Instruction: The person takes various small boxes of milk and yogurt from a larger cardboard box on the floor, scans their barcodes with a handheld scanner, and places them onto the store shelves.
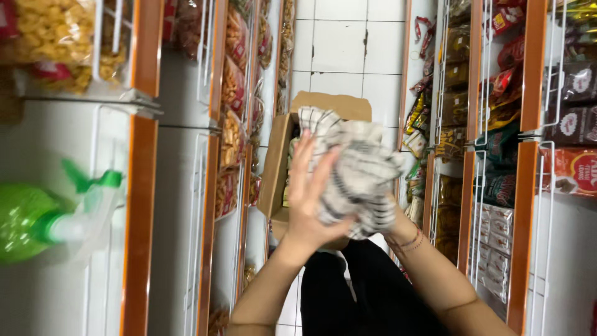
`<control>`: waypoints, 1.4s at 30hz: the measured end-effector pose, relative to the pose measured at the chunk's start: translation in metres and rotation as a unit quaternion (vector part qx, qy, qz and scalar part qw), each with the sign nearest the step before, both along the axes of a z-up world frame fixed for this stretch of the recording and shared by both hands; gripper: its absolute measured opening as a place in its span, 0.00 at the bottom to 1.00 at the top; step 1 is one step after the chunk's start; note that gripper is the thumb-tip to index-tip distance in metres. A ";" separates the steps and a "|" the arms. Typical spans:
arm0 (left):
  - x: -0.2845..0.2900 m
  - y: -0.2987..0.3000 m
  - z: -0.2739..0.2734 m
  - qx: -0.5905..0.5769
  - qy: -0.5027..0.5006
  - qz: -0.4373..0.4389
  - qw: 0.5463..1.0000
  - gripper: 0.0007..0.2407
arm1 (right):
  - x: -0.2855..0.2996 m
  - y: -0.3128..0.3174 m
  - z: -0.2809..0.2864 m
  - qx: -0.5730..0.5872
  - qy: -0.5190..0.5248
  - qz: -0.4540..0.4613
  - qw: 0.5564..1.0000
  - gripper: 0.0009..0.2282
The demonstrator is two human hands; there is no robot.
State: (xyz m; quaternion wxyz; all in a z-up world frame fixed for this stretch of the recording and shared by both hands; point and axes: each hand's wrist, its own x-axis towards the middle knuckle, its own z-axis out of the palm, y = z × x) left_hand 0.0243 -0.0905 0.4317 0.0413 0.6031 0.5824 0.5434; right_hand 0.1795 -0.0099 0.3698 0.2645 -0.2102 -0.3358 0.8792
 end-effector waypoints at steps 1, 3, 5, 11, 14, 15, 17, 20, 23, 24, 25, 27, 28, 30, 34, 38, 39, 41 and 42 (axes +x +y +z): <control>0.000 0.002 0.016 -0.018 0.050 0.014 0.999 0.30 | -0.006 0.001 0.006 0.011 -0.005 0.004 1.000 0.29; -0.006 0.007 0.038 0.005 0.040 0.013 0.999 0.30 | -0.015 0.001 0.019 0.059 -0.010 0.012 0.998 0.30; -0.014 0.006 0.045 -0.003 -0.024 0.016 1.000 0.27 | -0.019 0.001 0.033 0.150 -0.015 0.010 0.988 0.31; -0.030 0.003 0.019 -0.036 -0.536 0.062 0.841 0.17 | -0.034 -0.009 0.053 0.201 -0.006 -0.011 0.980 0.33; -0.017 -0.013 -0.003 -0.075 -0.712 0.091 0.692 0.22 | -0.033 -0.018 0.044 0.027 0.079 -0.026 0.996 0.32; -0.009 -0.025 -0.011 -0.121 -0.737 0.086 0.659 0.24 | -0.033 -0.018 0.040 0.032 0.098 -0.035 0.994 0.29; 0.013 -0.043 -0.029 -0.105 -0.690 0.036 0.716 0.26 | -0.035 -0.017 0.039 0.041 0.134 -0.054 0.989 0.26; 0.024 -0.043 -0.041 0.041 -0.448 -0.021 0.893 0.25 | -0.041 -0.008 0.061 0.300 -0.034 -0.117 0.946 0.29; 0.007 -0.036 -0.009 0.089 -0.237 0.078 0.964 0.24 | -0.036 -0.016 0.085 0.301 -0.076 -0.083 0.947 0.20; 0.002 -0.033 0.005 0.102 -0.164 0.111 0.975 0.24 | -0.035 -0.019 0.086 0.279 -0.071 -0.074 0.955 0.21; -0.003 -0.027 0.016 0.116 -0.104 0.112 0.981 0.21 | -0.034 -0.020 0.083 0.258 -0.066 -0.065 0.962 0.21; -0.011 -0.018 0.029 0.143 0.019 0.113 0.983 0.15 | -0.033 -0.019 0.074 0.216 -0.054 -0.046 0.974 0.23; -0.010 -0.018 0.029 0.117 -0.048 0.117 0.985 0.15 | -0.032 -0.018 0.068 0.195 -0.047 -0.036 0.979 0.24; -0.006 -0.020 0.012 0.062 -0.182 0.121 0.974 0.17 | -0.034 -0.018 0.054 0.176 0.008 -0.034 0.984 0.26; 0.008 -0.019 -0.042 -0.017 -0.420 0.164 0.892 0.16 | -0.039 -0.025 0.024 0.339 -0.018 -0.088 0.937 0.24; 0.008 -0.027 -0.060 -0.134 -0.218 0.165 0.953 0.17 | -0.063 -0.022 0.021 0.452 0.059 -0.205 0.866 0.34; 0.007 -0.024 -0.063 -0.145 -0.194 0.161 0.957 0.18 | -0.065 -0.017 0.024 0.475 0.049 -0.221 0.850 0.33; 0.005 -0.015 -0.069 -0.153 -0.159 0.171 0.960 0.17 | -0.068 -0.008 0.028 0.520 0.027 -0.253 0.815 0.32; 0.003 -0.009 -0.073 -0.157 -0.142 0.176 0.961 0.17 | -0.069 -0.005 0.027 0.550 0.010 -0.269 0.791 0.31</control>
